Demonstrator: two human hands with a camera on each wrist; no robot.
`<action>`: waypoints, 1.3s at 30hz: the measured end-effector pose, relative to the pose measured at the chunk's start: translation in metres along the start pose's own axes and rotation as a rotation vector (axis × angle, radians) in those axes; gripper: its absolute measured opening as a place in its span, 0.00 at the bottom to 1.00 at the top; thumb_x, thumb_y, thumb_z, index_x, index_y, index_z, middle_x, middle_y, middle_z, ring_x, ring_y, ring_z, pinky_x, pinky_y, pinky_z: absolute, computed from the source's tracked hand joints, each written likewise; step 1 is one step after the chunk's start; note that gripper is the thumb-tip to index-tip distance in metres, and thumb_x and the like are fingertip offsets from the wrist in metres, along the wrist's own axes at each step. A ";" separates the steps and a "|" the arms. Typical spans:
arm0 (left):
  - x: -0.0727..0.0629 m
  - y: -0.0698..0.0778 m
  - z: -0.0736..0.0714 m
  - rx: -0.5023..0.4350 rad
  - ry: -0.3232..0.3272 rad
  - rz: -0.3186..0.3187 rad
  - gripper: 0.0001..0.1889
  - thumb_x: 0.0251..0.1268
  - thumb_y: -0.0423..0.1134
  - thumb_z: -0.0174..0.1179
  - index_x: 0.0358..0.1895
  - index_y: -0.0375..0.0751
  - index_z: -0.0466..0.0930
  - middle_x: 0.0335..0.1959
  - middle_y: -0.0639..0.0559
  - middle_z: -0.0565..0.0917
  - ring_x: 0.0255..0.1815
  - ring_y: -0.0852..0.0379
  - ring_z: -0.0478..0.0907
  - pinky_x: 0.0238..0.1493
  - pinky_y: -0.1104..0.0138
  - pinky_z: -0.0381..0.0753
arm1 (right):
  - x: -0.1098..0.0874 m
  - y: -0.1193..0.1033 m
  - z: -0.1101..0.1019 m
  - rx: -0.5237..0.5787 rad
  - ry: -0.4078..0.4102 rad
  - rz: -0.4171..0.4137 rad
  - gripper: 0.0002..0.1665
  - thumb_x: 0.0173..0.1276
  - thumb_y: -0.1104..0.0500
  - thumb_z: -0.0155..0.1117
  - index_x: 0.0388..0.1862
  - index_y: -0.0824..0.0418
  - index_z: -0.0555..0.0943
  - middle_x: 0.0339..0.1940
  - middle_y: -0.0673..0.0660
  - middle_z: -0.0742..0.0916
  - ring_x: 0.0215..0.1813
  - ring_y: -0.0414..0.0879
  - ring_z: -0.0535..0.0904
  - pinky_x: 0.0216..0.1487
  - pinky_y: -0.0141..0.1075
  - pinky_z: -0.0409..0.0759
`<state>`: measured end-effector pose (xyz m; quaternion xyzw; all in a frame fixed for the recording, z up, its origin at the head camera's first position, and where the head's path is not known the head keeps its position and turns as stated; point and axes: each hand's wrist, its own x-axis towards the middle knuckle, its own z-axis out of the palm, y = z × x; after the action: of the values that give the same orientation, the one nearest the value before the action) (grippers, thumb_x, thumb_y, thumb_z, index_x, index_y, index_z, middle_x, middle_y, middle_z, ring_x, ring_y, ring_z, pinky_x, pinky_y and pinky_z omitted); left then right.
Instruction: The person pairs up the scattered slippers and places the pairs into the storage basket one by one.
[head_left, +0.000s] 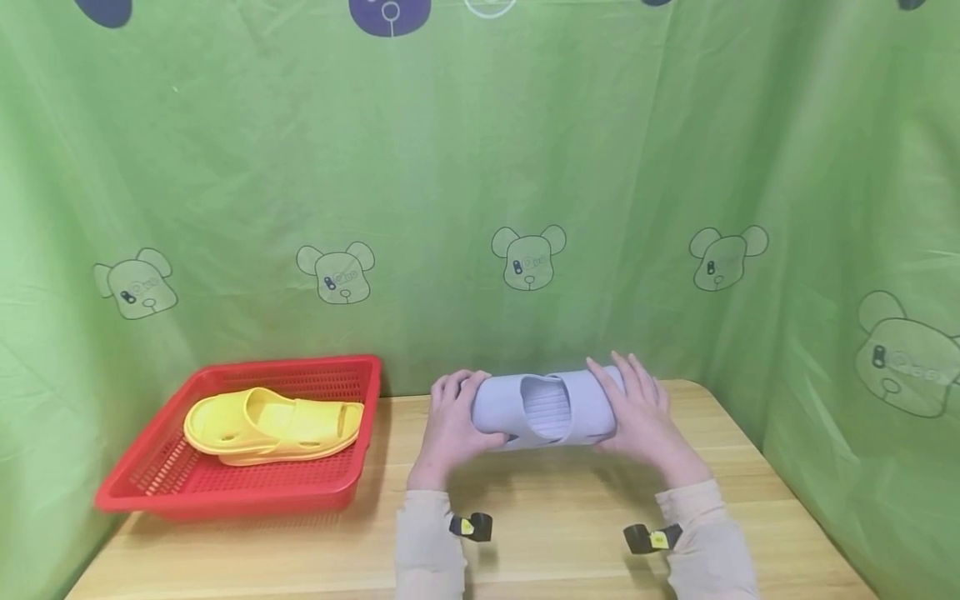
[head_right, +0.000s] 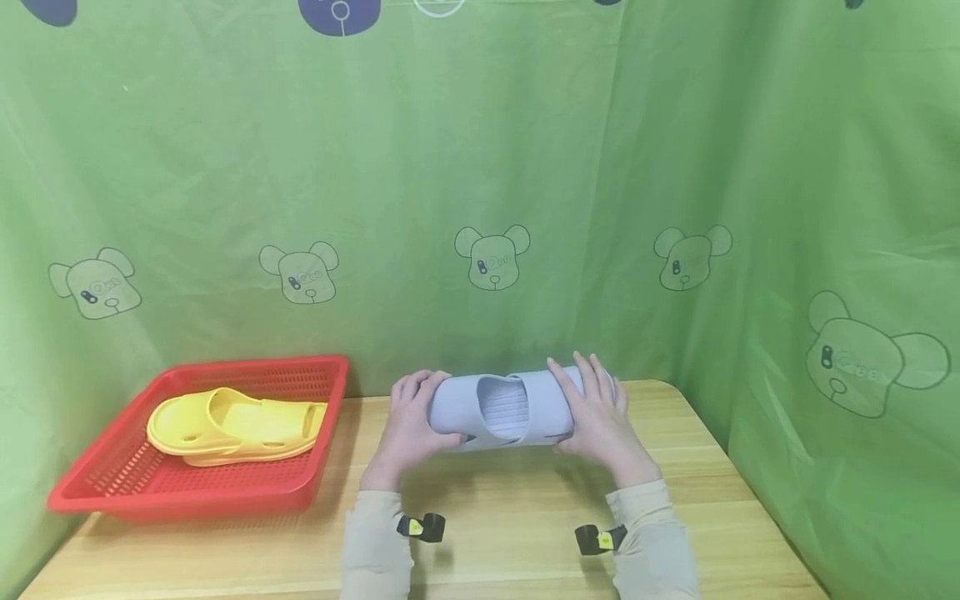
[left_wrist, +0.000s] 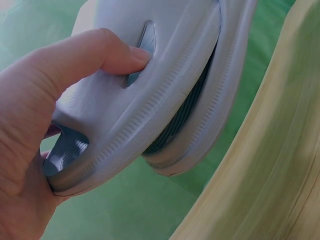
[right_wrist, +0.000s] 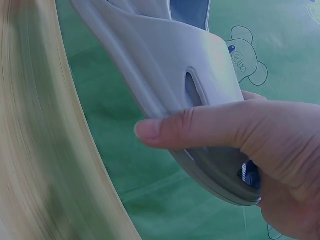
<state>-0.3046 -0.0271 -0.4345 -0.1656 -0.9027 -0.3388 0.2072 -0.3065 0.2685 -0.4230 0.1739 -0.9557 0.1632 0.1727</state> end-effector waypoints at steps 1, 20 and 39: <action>0.000 0.000 0.000 0.002 0.001 0.002 0.45 0.31 0.49 0.79 0.62 0.58 0.71 0.64 0.50 0.70 0.66 0.46 0.60 0.63 0.49 0.71 | 0.000 0.000 0.000 -0.003 -0.003 0.002 0.80 0.26 0.56 0.86 0.79 0.48 0.50 0.78 0.70 0.51 0.77 0.71 0.41 0.70 0.73 0.39; 0.000 0.001 0.000 0.014 -0.004 0.006 0.45 0.30 0.50 0.79 0.62 0.58 0.71 0.63 0.50 0.71 0.66 0.46 0.60 0.63 0.50 0.71 | -0.001 0.002 0.001 -0.033 0.014 -0.011 0.75 0.24 0.62 0.84 0.76 0.50 0.56 0.73 0.71 0.61 0.74 0.71 0.50 0.66 0.73 0.48; 0.000 0.001 0.002 0.015 -0.009 0.006 0.46 0.29 0.50 0.79 0.63 0.56 0.70 0.63 0.49 0.71 0.66 0.46 0.61 0.63 0.49 0.71 | -0.001 0.000 0.002 -0.031 0.015 -0.009 0.71 0.22 0.64 0.83 0.73 0.53 0.60 0.70 0.71 0.63 0.72 0.69 0.53 0.65 0.72 0.50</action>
<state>-0.3048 -0.0252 -0.4352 -0.1683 -0.9056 -0.3308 0.2054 -0.3063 0.2676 -0.4247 0.1744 -0.9560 0.1488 0.1831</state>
